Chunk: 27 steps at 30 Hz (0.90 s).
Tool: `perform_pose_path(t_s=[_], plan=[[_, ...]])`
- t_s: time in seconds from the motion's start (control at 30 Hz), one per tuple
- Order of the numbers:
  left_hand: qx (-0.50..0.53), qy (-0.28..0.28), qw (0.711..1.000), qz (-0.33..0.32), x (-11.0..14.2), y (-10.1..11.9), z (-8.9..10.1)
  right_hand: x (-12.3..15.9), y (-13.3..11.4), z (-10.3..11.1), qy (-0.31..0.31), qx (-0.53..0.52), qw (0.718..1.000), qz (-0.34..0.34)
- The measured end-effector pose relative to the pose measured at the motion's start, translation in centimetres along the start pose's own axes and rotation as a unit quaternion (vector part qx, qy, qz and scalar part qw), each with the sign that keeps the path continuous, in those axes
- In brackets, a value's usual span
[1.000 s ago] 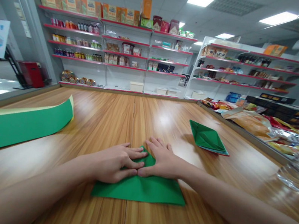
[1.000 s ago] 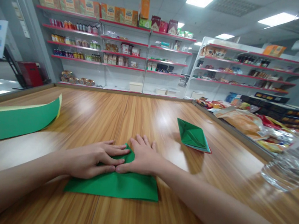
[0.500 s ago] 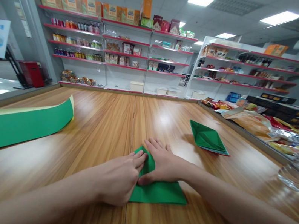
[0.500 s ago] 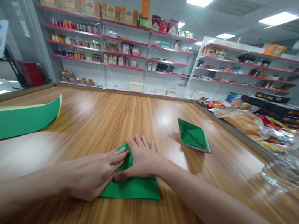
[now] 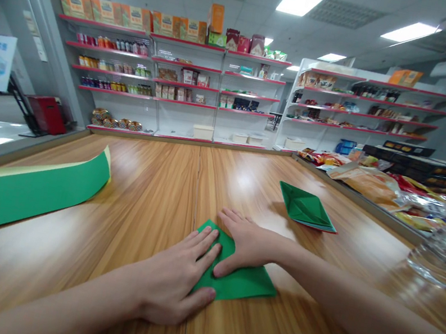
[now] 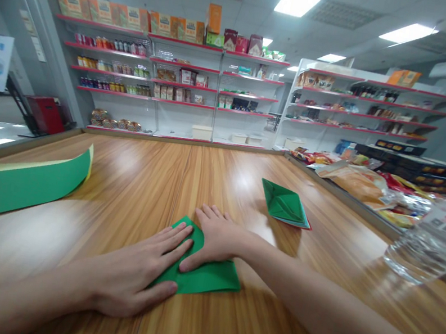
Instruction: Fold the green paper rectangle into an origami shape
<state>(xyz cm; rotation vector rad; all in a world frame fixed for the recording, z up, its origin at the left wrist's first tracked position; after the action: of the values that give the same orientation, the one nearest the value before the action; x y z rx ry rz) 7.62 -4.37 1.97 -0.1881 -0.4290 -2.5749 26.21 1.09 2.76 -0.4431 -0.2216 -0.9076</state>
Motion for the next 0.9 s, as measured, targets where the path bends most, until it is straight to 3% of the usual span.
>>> perform_pose_path(t_s=[0.53, 0.63, 0.77, 0.9], plan=[[0.016, 0.010, 1.000, 0.006, -0.2, -0.5, -0.2, 2.4, 1.1, 1.8, -0.145, 0.036, 0.987, -0.051], [0.014, 0.003, 1.000, 0.014, -0.2, -0.4, -0.1, 4.0, 0.0, 1.2, -0.127, 0.029, 0.990, -0.048], [0.003, 0.011, 1.000, 0.003, -0.7, -0.2, -0.2, 6.2, -3.9, -1.5, -0.014, 0.019, 1.000, -0.001], [-0.007, 0.010, 1.000, 0.004, -1.2, 0.0, -0.3, 6.7, -6.6, -4.8, -0.010, -0.022, 0.999, -0.033]])
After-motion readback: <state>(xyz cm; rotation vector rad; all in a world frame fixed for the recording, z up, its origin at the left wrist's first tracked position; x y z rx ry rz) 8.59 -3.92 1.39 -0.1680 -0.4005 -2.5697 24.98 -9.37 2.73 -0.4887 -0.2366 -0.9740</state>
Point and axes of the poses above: each hand's wrist, its own x-axis away from the middle knuckle, its own z-axis out of the back of the hand, y = z × x, the point moved 2 cm from there along -x, towards the middle knuckle, and after that the axes turned 14 degrees about -y, right-handed, at the moved point
